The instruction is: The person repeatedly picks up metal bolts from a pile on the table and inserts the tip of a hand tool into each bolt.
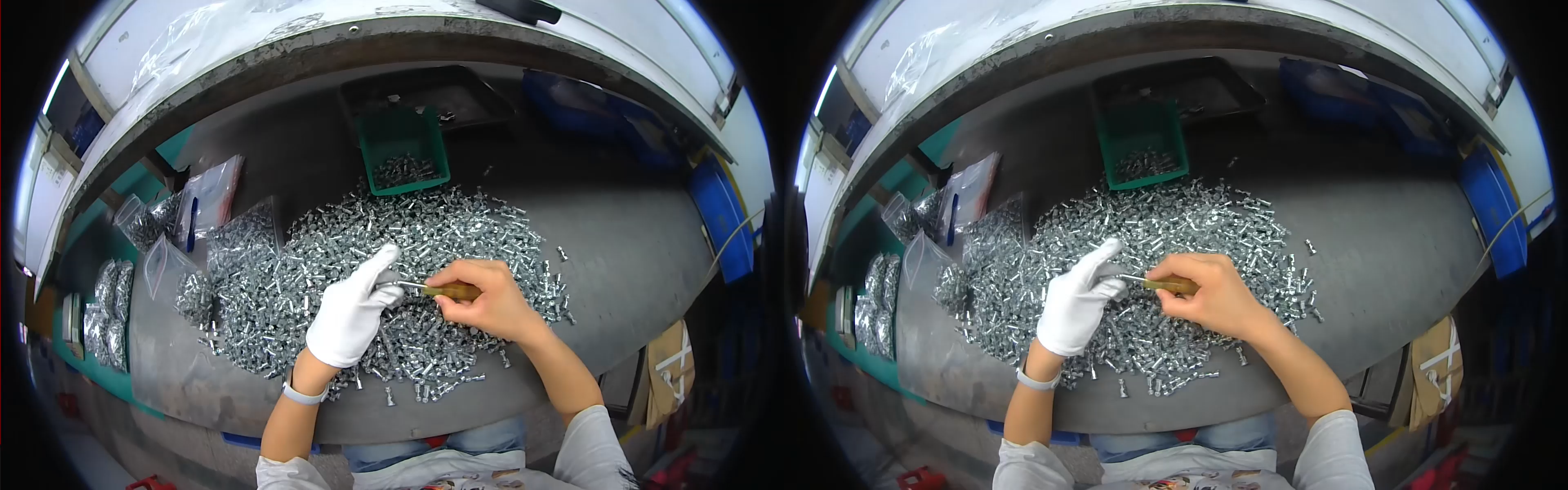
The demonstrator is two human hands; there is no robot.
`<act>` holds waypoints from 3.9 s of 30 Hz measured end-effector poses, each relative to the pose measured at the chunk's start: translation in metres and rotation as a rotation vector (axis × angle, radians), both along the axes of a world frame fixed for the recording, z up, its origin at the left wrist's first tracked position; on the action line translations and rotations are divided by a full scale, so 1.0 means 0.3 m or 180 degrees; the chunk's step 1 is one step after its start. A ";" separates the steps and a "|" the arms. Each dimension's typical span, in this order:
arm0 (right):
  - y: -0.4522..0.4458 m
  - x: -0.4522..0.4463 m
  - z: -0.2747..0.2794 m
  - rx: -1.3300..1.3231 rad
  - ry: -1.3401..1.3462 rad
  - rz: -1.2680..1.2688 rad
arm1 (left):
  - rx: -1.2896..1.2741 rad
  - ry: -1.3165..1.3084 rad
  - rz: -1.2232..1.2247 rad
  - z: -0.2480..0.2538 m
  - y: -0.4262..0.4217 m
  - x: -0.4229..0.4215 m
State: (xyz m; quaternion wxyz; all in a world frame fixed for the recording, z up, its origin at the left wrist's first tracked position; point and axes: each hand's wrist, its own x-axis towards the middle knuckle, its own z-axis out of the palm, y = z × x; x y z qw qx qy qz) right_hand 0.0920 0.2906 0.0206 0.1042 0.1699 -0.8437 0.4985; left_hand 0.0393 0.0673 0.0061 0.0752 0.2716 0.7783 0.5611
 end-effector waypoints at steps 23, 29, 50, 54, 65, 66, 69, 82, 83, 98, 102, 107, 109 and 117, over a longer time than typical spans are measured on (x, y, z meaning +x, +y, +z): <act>0.140 -0.077 -0.072 -0.1592 -0.1297 -0.0222 | -0.1930 0.0388 0.1237 0.219 0.222 -0.338; 0.116 -0.068 -0.080 -0.1650 -0.0983 -0.0332 | -0.1806 0.0853 0.0602 0.122 0.084 -0.219; 0.081 -0.063 -0.095 -0.1268 -0.1185 -0.0361 | -0.1812 0.2391 0.0373 -0.018 0.044 -0.063; 0.075 -0.057 -0.096 -0.1197 -0.1176 -0.0375 | -0.1376 0.1759 0.0819 -0.011 0.009 -0.069; 0.058 -0.051 -0.069 -0.1261 -0.1394 -0.0465 | -0.1809 0.1548 -0.0006 0.035 -0.018 -0.034; 0.057 -0.051 -0.067 -0.1238 -0.1389 -0.0483 | -0.1824 0.1534 0.0008 0.037 -0.015 -0.032; 0.050 -0.051 -0.082 -0.1222 -0.1302 -0.0509 | -0.2027 0.1614 0.0295 0.065 0.004 -0.011; 0.045 -0.051 -0.113 -0.1084 -0.0964 -0.0502 | -0.2565 0.1920 0.0203 0.057 0.021 0.031; 0.044 -0.049 -0.103 -0.0905 -0.0922 -0.0508 | -0.2556 0.1938 0.0230 0.051 0.021 0.031; -0.022 0.468 0.440 -0.0224 0.5832 -0.0394 | -0.2324 0.1810 0.0171 0.029 0.020 0.014; 0.045 0.526 0.505 0.0430 0.5965 -0.0340 | -0.2387 0.1752 0.0218 0.037 0.031 0.017; 0.076 0.580 0.551 0.0861 0.6014 -0.0229 | -0.2310 0.1757 0.0226 0.030 0.030 0.014; 0.087 0.600 0.557 0.0961 0.6018 -0.0223 | -0.2306 0.1788 0.0213 0.028 0.030 0.014; 0.040 0.646 0.552 0.0663 0.5572 -0.0336 | -0.2244 0.1786 0.0190 0.027 0.026 0.012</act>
